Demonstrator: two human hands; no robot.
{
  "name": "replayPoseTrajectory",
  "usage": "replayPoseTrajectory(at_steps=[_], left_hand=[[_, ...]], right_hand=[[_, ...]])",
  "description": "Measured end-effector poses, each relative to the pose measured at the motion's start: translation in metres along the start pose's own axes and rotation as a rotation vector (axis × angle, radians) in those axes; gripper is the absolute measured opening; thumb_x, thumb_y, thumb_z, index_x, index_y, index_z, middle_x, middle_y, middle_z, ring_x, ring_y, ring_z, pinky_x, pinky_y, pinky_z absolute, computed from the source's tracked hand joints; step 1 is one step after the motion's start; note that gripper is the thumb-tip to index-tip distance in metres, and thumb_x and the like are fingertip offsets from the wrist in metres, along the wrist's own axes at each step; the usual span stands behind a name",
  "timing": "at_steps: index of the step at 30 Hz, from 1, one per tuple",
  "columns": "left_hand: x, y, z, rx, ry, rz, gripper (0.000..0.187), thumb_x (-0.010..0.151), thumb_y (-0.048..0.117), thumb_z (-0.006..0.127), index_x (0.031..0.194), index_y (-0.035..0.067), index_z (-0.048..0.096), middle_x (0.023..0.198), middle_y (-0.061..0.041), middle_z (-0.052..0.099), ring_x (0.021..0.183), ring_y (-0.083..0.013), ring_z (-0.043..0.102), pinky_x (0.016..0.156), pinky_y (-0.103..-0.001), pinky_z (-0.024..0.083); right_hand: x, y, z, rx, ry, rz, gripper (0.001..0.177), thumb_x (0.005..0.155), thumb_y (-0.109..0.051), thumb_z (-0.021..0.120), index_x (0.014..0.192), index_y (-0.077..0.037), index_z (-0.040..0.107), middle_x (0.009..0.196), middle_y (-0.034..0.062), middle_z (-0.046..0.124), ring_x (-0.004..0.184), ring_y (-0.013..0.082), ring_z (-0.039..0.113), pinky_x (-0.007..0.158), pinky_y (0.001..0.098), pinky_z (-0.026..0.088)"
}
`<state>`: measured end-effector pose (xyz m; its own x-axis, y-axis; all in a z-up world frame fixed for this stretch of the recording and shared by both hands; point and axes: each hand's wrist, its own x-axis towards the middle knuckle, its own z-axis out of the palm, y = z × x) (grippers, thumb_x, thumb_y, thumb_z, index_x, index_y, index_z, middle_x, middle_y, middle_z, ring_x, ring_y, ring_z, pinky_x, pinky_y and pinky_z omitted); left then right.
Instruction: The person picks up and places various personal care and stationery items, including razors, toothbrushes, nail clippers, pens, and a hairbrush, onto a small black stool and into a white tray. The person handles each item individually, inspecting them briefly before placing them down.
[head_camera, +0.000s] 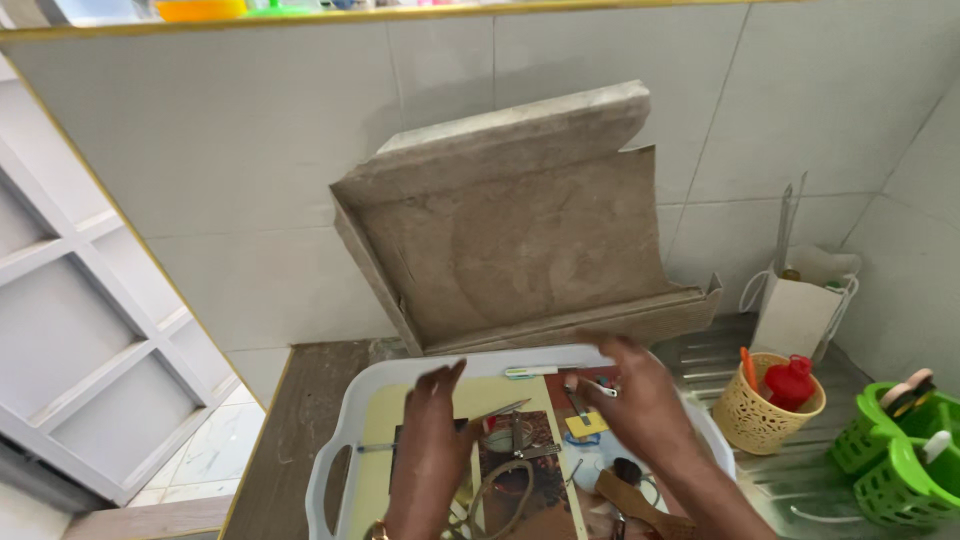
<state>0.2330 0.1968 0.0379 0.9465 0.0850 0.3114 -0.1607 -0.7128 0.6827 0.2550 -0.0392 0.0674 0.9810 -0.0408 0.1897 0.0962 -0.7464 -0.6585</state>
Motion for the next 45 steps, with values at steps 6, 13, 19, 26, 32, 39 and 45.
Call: replayPoseTrajectory(at_steps=[6, 13, 19, 26, 32, 39, 45], left_hand=[[-0.002, -0.052, 0.071, 0.056, -0.173, -0.199, 0.100, 0.076, 0.019, 0.085, 0.160, 0.025, 0.030, 0.168, -0.013, 0.020, 0.151, -0.0454, 0.013, 0.122, -0.052, 0.025], [-0.005, -0.067, 0.116, 0.126, -0.316, -0.169, 0.090, 0.088, 0.037, 0.081, 0.161, 0.027, 0.029, 0.167, -0.014, 0.014, 0.152, -0.0456, 0.002, 0.123, -0.060, 0.012], [-0.008, -0.037, 0.111, 0.119, -0.399, -0.139, 0.068, 0.085, 0.015, 0.078, 0.146, 0.021, 0.048, 0.152, -0.006, 0.038, 0.146, -0.0341, 0.029, 0.121, -0.056, 0.023], [0.003, -0.030, 0.116, 0.104, -0.491, -0.220, 0.074, 0.078, 0.011, 0.081, 0.144, 0.019, 0.050, 0.142, -0.006, 0.047, 0.139, -0.0295, 0.041, 0.116, -0.049, 0.038], [0.005, -0.076, 0.192, 0.325, -0.529, 0.013, 0.086, 0.079, 0.025, 0.087, 0.146, 0.001, 0.039, 0.140, -0.018, 0.045, 0.134, -0.0468, 0.036, 0.116, -0.056, 0.030], [0.000, -0.080, 0.214, 0.089, -0.432, -0.176, 0.069, 0.078, 0.021, 0.082, 0.134, -0.001, 0.046, 0.130, -0.023, 0.053, 0.123, -0.0452, 0.055, 0.102, -0.052, 0.048], [0.003, -0.063, 0.185, -0.107, -0.443, -0.321, 0.049, 0.076, 0.022, 0.082, 0.115, 0.002, 0.059, 0.103, -0.019, 0.074, 0.106, -0.0344, 0.073, 0.089, -0.044, 0.059]], right_hand=[[0.002, 0.077, 0.070, -0.262, -0.019, -0.073, 0.068, 0.075, -0.034, 0.083, 0.139, -0.028, 0.059, 0.155, 0.0093, 0.042, 0.143, 0.0370, 0.038, 0.112, 0.0577, 0.038], [0.000, 0.093, 0.105, -0.429, -0.347, 0.294, 0.079, 0.086, -0.049, 0.078, 0.152, -0.031, 0.038, 0.162, 0.0036, 0.028, 0.150, 0.0300, 0.028, 0.114, 0.0627, 0.034], [-0.008, 0.106, 0.109, -0.331, -0.201, 0.149, 0.063, 0.080, -0.031, 0.083, 0.138, -0.026, 0.058, 0.141, 0.0060, 0.053, 0.134, 0.0316, 0.049, 0.102, 0.0537, 0.051], [-0.009, 0.108, 0.096, -0.156, -0.113, 0.104, 0.060, 0.074, -0.016, 0.086, 0.130, -0.016, 0.065, 0.117, 0.0161, 0.064, 0.110, 0.0365, 0.065, 0.094, 0.0450, 0.057], [-0.007, 0.119, 0.134, -0.152, -0.099, -0.036, 0.053, 0.069, 0.007, 0.074, 0.118, -0.014, 0.073, 0.112, 0.0180, 0.067, 0.109, 0.0359, 0.066, 0.093, 0.0429, 0.056], [-0.004, 0.113, 0.137, 0.114, -0.311, 0.159, 0.040, 0.083, 0.005, 0.065, 0.117, -0.012, 0.075, 0.095, 0.0097, 0.078, 0.084, 0.0183, 0.075, 0.077, 0.0298, 0.060], [0.006, 0.128, 0.153, 0.725, -0.330, 0.570, 0.031, 0.093, 0.005, 0.064, 0.121, -0.003, 0.075, 0.090, 0.0085, 0.077, 0.081, 0.0139, 0.070, 0.071, 0.0281, 0.057]])
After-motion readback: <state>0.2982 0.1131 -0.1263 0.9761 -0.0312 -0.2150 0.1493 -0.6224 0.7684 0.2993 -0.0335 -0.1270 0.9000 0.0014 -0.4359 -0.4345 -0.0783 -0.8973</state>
